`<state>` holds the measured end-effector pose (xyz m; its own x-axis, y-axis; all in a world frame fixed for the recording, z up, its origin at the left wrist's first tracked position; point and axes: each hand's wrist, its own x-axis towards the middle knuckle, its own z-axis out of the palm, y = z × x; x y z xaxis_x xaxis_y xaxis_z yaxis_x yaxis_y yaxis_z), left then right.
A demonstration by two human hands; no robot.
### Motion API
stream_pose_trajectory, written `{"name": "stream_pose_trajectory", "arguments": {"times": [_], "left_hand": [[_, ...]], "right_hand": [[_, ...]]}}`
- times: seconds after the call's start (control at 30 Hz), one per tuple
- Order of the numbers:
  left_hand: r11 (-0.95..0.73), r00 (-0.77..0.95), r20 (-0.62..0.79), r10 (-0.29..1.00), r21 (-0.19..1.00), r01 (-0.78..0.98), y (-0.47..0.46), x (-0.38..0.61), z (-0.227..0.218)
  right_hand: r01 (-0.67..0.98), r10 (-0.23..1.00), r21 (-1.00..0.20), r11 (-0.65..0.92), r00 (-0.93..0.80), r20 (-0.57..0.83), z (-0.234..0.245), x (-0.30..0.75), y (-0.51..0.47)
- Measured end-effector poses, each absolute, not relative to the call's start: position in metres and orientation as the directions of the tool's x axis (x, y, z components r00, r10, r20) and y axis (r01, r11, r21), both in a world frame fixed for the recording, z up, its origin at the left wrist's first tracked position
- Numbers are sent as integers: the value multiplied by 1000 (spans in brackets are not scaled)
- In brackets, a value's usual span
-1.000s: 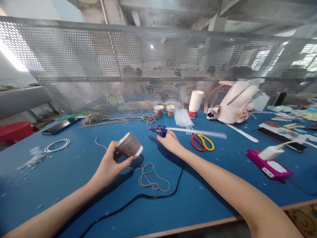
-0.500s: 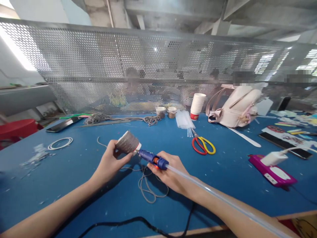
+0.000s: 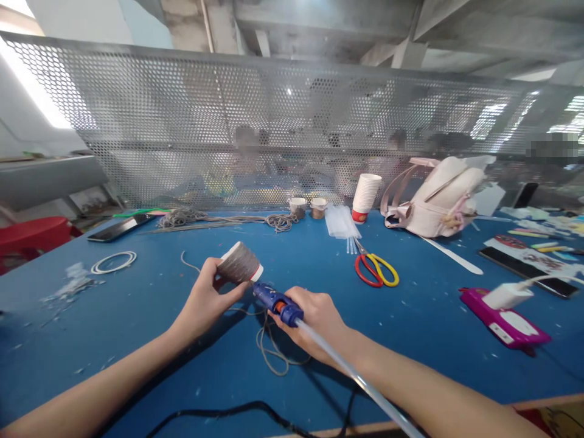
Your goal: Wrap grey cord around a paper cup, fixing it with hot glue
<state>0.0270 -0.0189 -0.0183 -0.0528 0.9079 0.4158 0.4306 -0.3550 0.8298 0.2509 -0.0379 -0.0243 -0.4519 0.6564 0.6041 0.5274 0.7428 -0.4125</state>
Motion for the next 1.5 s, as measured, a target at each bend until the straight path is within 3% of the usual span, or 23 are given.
{"name": "stream_pose_trajectory", "arguments": {"times": [0.13, 0.33, 0.8, 1.03, 1.5], "left_hand": [[-359, -53, 418, 907, 833, 422, -19, 27, -18], [-369, -41, 424, 905, 827, 425, -19, 26, -19], [-365, 18, 378, 926, 879, 307, -19, 26, -14], [-394, 58, 396, 916, 868, 301, -16, 20, -17], [-350, 95, 337, 937, 903, 249, -14, 16, -15]], "right_hand": [[553, 693, -442, 706, -411, 592, -23, 252, -38], [530, 636, -386, 755, -449, 627, -22, 252, -40], [519, 676, -457, 723, -391, 625, -16, 253, -39], [551, 786, -572, 608, -315, 532, -14, 256, -36], [488, 885, -739, 465, -267, 380, -10, 257, -33]]}}
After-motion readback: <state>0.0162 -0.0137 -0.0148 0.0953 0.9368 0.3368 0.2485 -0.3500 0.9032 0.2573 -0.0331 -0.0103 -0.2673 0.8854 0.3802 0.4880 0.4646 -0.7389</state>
